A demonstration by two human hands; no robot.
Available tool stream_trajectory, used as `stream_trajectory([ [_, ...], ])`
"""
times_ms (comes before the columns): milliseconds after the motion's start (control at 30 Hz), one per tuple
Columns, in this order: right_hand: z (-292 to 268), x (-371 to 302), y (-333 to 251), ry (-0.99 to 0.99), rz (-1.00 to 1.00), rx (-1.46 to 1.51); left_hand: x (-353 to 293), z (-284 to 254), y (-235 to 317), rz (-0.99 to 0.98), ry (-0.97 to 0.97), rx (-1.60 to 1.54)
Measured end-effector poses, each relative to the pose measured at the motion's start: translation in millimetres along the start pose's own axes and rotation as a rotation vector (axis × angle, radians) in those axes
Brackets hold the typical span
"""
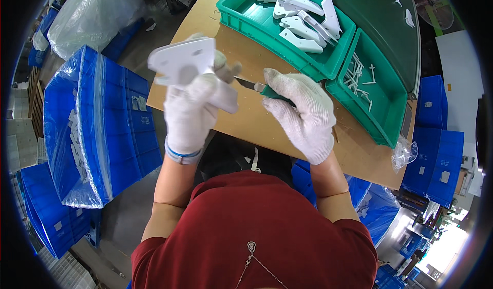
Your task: Deburring and cleaning excess plastic from molded parts using a utility knife.
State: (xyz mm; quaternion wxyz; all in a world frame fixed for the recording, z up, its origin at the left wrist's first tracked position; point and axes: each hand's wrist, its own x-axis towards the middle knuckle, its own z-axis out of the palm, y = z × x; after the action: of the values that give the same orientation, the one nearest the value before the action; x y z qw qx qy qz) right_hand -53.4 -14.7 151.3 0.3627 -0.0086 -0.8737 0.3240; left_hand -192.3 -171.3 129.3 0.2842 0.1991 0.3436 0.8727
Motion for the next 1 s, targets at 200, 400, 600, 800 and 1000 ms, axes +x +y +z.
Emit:
stream_trajectory([
  [200,-1.1,-5.2,-6.5,-0.229,0.197,0.176,12.5,-31.2,8.1,0.07,-0.222,-0.442],
  [400,-0.4,-1.3,-11.8,-0.261,0.201,0.237,11.8,-29.0,11.0,0.106,-0.201,-0.417],
  [600,1.4,-1.0,-14.3,-0.253,0.18,0.206,16.7,-32.7,10.1,0.152,-0.3,-0.434],
  [800,4.2,-0.5,-16.2,-0.231,0.178,0.157,16.2,-29.7,12.7,0.134,-0.293,-0.446],
  [1000,6.8,0.1,-20.0,-0.206,0.174,0.109,18.3,-35.1,11.7,0.128,-0.293,-0.462],
])
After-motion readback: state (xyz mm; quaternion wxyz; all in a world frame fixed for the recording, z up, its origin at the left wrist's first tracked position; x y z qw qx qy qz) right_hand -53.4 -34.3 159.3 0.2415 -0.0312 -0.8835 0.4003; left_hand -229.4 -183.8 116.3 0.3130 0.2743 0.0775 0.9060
